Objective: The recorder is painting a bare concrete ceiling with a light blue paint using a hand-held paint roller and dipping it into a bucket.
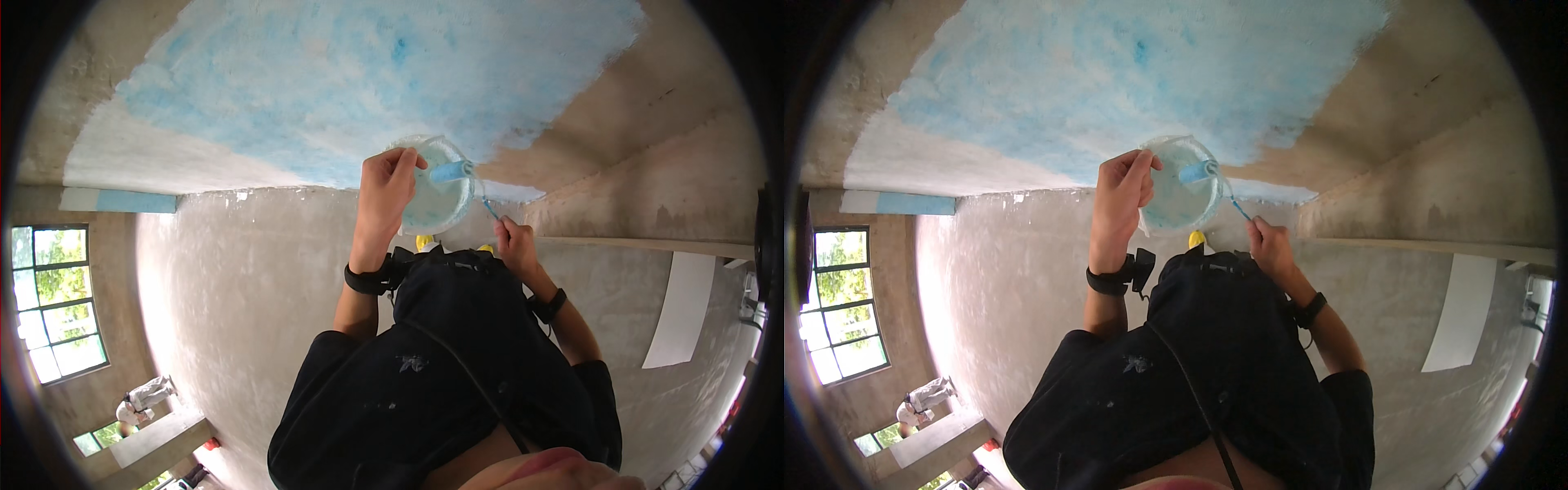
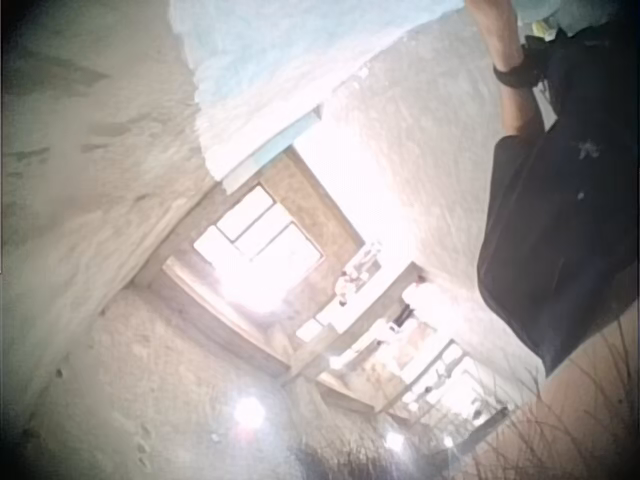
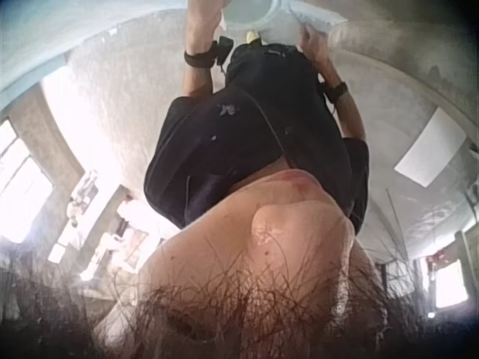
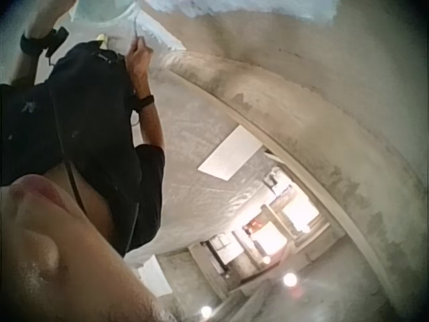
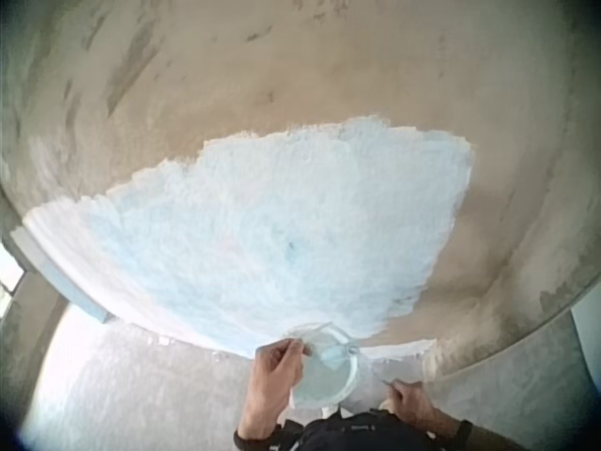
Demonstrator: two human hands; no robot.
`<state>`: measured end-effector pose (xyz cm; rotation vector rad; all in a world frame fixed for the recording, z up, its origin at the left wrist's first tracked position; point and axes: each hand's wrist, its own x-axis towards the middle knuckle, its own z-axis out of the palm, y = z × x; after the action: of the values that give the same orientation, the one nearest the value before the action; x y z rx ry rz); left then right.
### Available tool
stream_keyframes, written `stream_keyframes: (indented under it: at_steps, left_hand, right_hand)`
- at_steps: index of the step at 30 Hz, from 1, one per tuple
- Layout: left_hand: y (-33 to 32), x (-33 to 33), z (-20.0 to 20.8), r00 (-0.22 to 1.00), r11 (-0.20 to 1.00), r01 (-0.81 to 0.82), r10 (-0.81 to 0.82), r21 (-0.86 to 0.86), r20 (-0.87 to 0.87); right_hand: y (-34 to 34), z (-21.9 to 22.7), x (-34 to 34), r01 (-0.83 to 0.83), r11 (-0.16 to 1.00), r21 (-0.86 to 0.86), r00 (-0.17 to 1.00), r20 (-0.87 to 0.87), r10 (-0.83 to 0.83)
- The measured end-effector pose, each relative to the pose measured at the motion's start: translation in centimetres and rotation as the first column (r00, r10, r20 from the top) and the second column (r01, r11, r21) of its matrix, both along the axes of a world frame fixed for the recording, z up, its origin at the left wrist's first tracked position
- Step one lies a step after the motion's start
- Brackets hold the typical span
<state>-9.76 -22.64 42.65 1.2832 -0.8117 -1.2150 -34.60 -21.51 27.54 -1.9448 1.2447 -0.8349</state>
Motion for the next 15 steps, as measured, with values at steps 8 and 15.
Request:
stream_keyframes:
  at_steps: [8,15]
  left_hand:
    - [-1.1,1.1,-2.8,0.999,1.0,-0.003,0.004,0.019,-0.053]
    - [-1.8,2.5,-7.0,0.998,0.995,-0.065,0.067,0.071,-0.022]
  right_hand:
    - [-0.6,-0.1,-0.8,0.095,0.995,0.026,0.958,0.268,-0.099]
    - [-3.5,4.0,-1.2,-0.04,0.75,0.66,0.649,0.588,-0.483]
